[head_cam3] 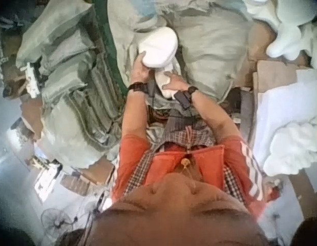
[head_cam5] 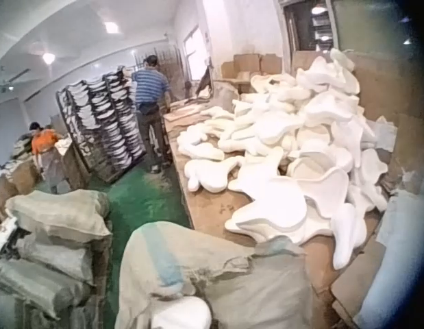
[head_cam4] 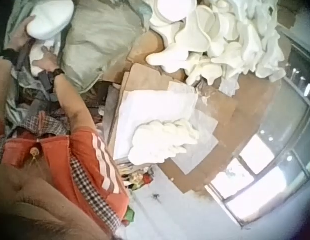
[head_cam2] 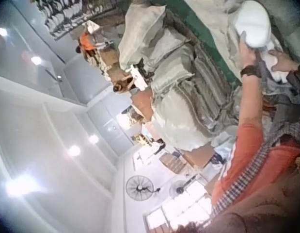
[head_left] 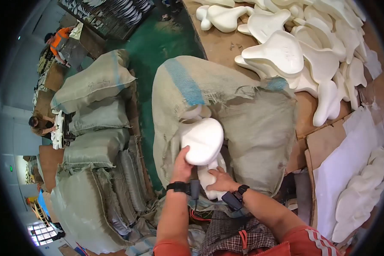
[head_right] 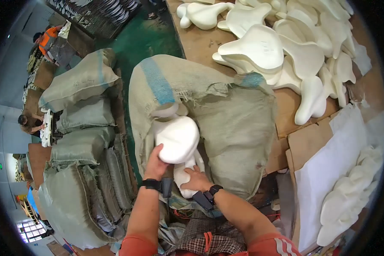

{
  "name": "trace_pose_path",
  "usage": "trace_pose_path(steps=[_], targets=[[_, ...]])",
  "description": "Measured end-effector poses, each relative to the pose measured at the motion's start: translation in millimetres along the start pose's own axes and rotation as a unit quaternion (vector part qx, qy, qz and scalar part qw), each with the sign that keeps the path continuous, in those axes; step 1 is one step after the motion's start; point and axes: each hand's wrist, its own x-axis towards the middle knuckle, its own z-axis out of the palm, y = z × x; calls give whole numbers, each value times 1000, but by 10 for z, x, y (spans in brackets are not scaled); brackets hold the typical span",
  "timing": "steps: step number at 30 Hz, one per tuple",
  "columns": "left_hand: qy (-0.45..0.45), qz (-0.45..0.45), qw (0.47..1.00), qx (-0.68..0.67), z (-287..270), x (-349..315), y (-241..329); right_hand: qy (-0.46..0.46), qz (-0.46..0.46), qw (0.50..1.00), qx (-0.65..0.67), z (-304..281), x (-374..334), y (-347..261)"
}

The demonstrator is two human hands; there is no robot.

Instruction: Sorting and arranging white foam bike seat paddings from a large sack onto a table for glue application.

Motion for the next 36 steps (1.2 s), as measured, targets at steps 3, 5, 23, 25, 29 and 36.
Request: trace_pose_path(steps=[3,5,23,25,29,36], targets=[[36,25,998,50,67,-398,497,19,-27,992,120,-216,-204,-70],[23,71,992,98,-95,-713,796,38,-45,983,176,-428,-434,-159],[-4,154,944,292,1196,-927,-372,131,-174,909,356,-1327,-1283,734],[-61,59,946,313,1180,-842,-61,175,-105,942,266,-1401,-1197,478],[-111,7,866,488,989,-492,178,201,-29,938,281,-1378,-1167,309],[-66,279,354,890,2195,-1612,-126,256,-74,881,390,-983,-1593,766]])
